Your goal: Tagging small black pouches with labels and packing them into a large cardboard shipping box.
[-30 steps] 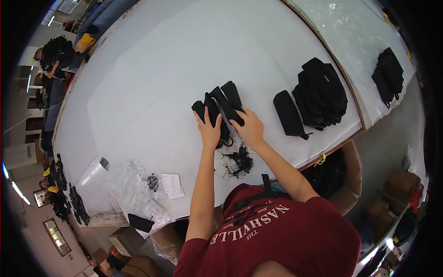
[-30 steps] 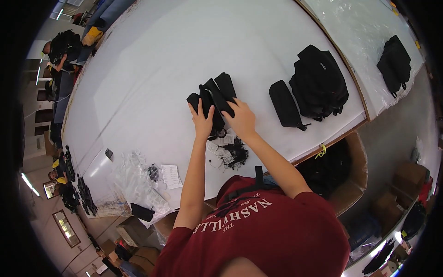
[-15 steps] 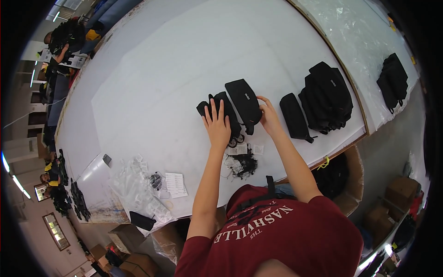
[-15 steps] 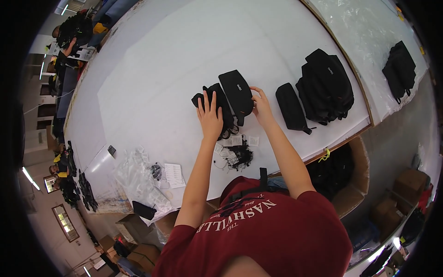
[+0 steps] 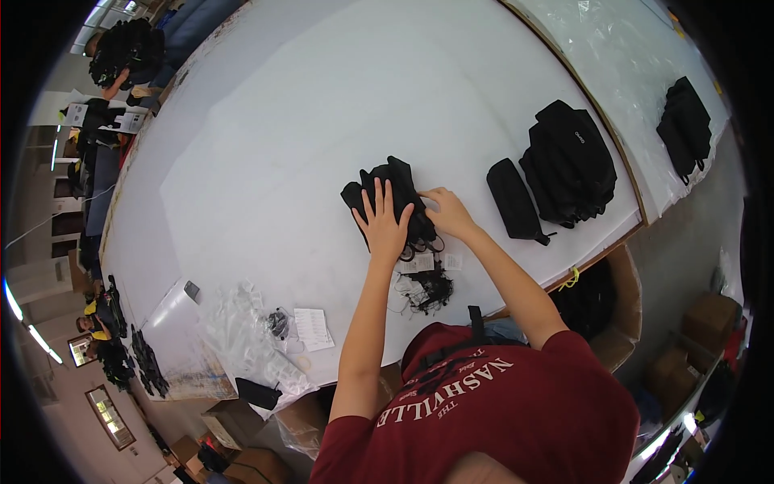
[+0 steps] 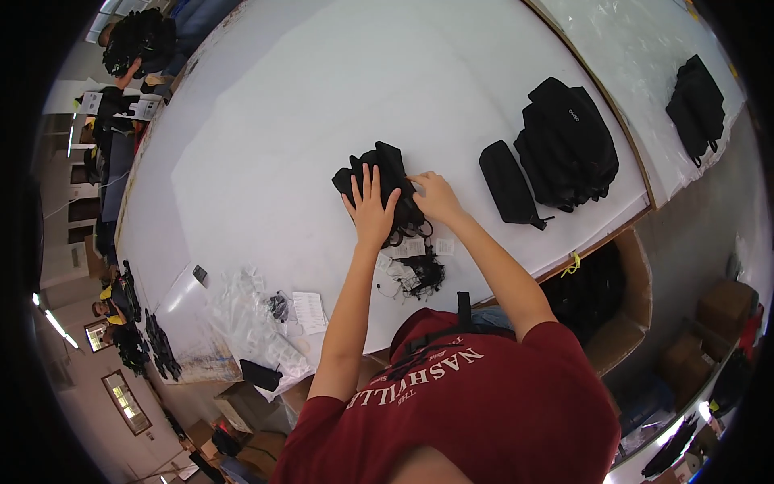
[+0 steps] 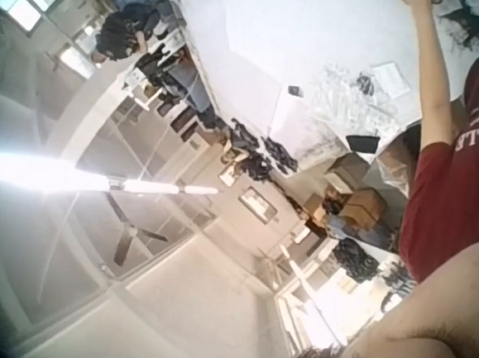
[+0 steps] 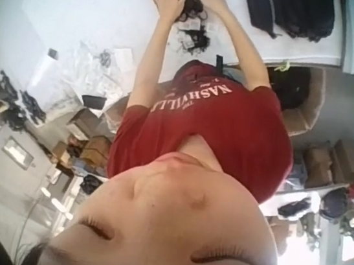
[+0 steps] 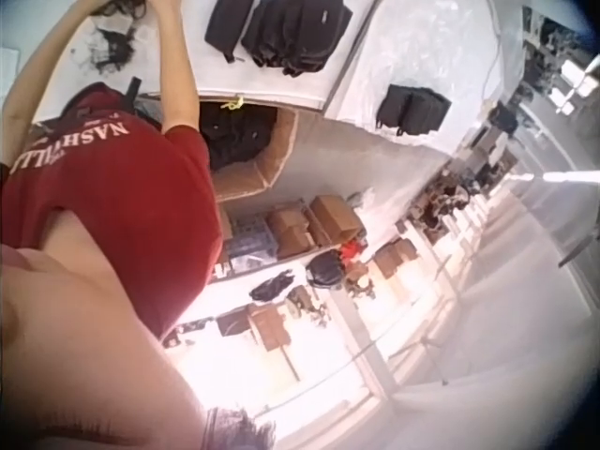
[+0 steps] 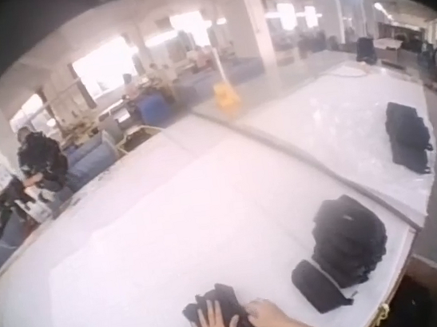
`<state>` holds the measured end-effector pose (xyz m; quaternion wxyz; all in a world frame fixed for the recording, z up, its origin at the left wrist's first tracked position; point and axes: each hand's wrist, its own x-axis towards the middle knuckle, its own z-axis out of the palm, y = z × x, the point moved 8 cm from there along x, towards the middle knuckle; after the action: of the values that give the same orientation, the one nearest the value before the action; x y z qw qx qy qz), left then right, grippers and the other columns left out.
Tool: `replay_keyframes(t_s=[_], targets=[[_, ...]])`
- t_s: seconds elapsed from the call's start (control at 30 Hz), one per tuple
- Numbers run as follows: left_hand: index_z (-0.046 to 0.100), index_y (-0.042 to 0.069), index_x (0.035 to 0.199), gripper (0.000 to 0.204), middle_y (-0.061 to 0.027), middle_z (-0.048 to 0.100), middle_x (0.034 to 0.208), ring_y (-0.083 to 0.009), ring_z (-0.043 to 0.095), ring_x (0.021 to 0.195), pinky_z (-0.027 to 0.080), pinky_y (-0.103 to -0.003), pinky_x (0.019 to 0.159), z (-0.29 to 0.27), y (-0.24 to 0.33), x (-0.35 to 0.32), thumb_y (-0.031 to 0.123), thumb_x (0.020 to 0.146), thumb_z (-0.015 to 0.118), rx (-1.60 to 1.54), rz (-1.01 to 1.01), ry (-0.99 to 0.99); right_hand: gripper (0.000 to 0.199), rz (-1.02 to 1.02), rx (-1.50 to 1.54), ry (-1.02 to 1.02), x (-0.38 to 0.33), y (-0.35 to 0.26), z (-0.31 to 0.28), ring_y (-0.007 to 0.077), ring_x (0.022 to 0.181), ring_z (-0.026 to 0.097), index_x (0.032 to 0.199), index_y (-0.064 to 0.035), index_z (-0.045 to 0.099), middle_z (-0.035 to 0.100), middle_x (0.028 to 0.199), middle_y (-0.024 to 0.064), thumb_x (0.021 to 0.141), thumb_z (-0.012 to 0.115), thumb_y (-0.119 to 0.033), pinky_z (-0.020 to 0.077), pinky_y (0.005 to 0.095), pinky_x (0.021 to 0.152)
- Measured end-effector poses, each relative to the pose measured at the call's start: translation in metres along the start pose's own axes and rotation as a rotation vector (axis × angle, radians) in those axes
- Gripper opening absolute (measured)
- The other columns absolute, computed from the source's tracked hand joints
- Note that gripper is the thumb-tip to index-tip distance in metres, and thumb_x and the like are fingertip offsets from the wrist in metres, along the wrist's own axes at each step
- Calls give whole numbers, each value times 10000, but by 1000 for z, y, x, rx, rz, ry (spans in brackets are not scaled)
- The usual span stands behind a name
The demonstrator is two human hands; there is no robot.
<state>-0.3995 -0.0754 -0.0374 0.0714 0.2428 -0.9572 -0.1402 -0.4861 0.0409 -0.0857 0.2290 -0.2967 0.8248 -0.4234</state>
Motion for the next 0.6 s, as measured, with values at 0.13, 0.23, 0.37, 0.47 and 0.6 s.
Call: replay_keyframes(t_s=[0.13, 0.23, 0.37, 0.47, 0.6], targets=[[278, 178, 1449, 660, 3, 194, 1527, -311, 169, 1395, 59, -577, 1091, 2, -5, 0, 529, 911, 425, 42, -13, 6, 628, 33, -449, 372, -46, -15, -92, 349, 1247, 360, 1288, -197, 498, 408, 1320, 164, 689, 665, -106, 265, 468, 1038], [279, 173, 1448, 667, -5, 203, 1524, -315, 168, 1394, 61, -580, 1091, 3, 1, 2, 528, 906, 436, 37, -13, 8, 769, 246, -659, 370, -91, 27, -120, 360, 1262, 343, 1362, -236, 413, 359, 1357, 199, 657, 693, -113, 285, 479, 1026], [282, 183, 1447, 657, -24, 207, 1522, -324, 169, 1392, 67, -576, 1092, 0, 4, 4, 508, 903, 455, 15, -10, 6, 818, 286, -395, 354, -117, 72, -128, 385, 1216, 393, 1401, -284, 349, 376, 1345, 185, 674, 680, -112, 339, 480, 1002], [284, 233, 1447, 607, -45, 188, 1527, -372, 158, 1385, 55, -603, 1080, -3, 9, 4, 464, 913, 457, -53, -17, 3, 769, 209, -52, 403, -99, 64, -125, 348, 1183, 460, 1401, -227, 366, 443, 1309, 174, 705, 674, -121, 382, 418, 986], [299, 292, 1438, 562, -75, 158, 1534, -445, 138, 1370, 31, -658, 1046, -6, 12, 7, 432, 917, 458, -71, -63, 16, 669, 5, 657, 212, -36, 2, -62, 269, 1212, 474, 1387, -113, 387, 479, 1327, 152, 774, 653, -138, 376, 370, 1004]])
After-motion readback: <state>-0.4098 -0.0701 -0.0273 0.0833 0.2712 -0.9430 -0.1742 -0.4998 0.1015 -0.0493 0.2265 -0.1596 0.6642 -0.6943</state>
